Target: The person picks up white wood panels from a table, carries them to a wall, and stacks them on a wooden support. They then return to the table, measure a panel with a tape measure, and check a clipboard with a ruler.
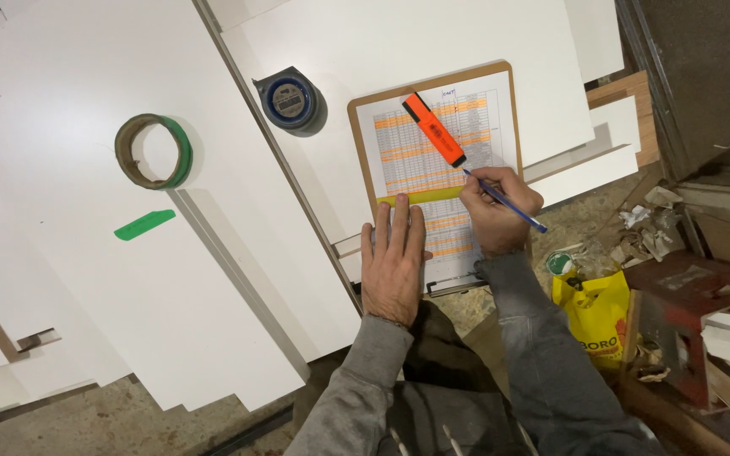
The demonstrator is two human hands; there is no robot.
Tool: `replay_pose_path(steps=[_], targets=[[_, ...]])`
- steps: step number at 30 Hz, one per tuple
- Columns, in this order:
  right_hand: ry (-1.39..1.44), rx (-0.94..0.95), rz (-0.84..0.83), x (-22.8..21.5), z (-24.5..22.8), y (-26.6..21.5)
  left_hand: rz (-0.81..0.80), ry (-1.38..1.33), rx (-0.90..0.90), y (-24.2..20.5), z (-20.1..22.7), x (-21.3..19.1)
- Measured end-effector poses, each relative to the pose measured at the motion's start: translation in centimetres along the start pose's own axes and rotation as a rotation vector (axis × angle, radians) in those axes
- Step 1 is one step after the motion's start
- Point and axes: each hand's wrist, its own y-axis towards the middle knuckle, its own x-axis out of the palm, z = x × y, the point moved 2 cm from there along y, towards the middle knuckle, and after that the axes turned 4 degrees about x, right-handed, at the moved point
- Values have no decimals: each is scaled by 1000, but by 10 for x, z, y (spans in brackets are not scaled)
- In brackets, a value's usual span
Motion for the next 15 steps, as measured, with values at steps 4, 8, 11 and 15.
replay_pose_path(steps=[4, 8, 11, 15], targets=[[40, 37, -4, -4, 1, -2, 32, 28, 10, -1, 0, 1], [241, 111, -46, -26, 10, 5, 71, 67, 17, -2, 0, 3], [227, 105, -139, -45, 0, 27, 100, 118, 51, -2, 2, -1], [-178, 294, -564, -37, -28, 72, 71, 115, 38, 2, 5, -5]])
